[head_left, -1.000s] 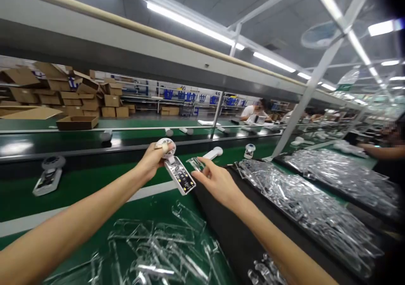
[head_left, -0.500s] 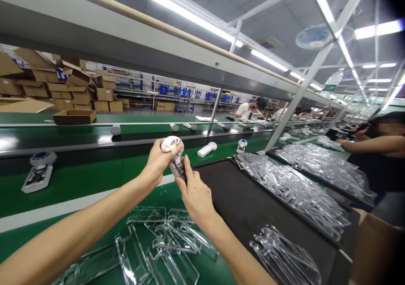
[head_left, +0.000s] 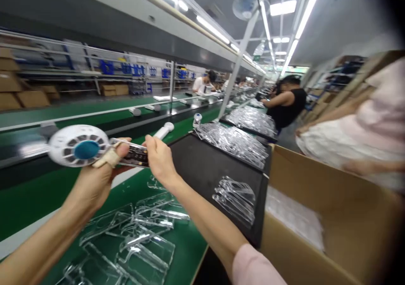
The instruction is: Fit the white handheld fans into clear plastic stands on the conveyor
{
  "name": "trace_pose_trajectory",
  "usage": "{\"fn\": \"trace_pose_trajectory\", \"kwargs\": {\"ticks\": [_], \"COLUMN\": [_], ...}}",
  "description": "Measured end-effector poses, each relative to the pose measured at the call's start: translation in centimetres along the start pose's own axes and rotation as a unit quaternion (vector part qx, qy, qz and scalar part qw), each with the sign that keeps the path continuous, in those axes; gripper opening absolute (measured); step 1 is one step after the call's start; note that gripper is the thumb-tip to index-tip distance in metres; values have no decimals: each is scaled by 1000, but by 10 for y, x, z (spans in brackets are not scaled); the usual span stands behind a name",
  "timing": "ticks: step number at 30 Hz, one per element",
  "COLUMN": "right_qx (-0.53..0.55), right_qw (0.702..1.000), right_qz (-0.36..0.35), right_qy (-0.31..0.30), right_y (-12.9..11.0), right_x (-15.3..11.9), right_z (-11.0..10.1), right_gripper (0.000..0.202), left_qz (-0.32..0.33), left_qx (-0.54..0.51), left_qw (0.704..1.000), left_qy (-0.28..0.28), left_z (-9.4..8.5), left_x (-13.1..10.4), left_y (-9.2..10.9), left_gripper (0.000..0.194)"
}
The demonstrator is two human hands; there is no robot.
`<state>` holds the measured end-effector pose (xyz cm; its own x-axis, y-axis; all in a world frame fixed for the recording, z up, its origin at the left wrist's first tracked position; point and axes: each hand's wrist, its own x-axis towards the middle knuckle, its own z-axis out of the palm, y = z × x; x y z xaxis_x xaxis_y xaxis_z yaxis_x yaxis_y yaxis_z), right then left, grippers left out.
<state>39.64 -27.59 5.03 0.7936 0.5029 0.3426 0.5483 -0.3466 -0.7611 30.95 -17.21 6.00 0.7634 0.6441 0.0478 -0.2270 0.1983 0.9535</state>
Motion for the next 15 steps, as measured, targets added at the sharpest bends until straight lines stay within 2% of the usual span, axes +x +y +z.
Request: {"fn": "trace_pose_trajectory", "kwargs": {"ticks": [6,8,11,12,13,15], "right_qx": [22,-3,-56,-91,-145,-260], "right_qw": [998,999,986,984,980,961], "right_qz": [-40,-49,-63,-55,-40,23], "right_qy": [49,-2,-146,-145,-130,-95], "right_y": [9,11,30,43,61,109], "right_x": [14,14,-7,-23,-42,-85], "right_z": [5,-6,-50,-71,-92,-132], "right_gripper": [57,59,53,56,69,89], "left_qz": [90,55,-56,-84,-95,-138], "left_qx": [46,50,69,90,118,196], "left_qw": [995,997,996,992,986,962], "left_qy": [10,-4,12,37,75,129], "left_z": [10,10,-1,-11,-24,-57], "left_x": [-3,9,57,79,101,141], "left_y": [-12,-17,-25,-28,-32,-39], "left_gripper": [29,26,22,20,19,20]}}
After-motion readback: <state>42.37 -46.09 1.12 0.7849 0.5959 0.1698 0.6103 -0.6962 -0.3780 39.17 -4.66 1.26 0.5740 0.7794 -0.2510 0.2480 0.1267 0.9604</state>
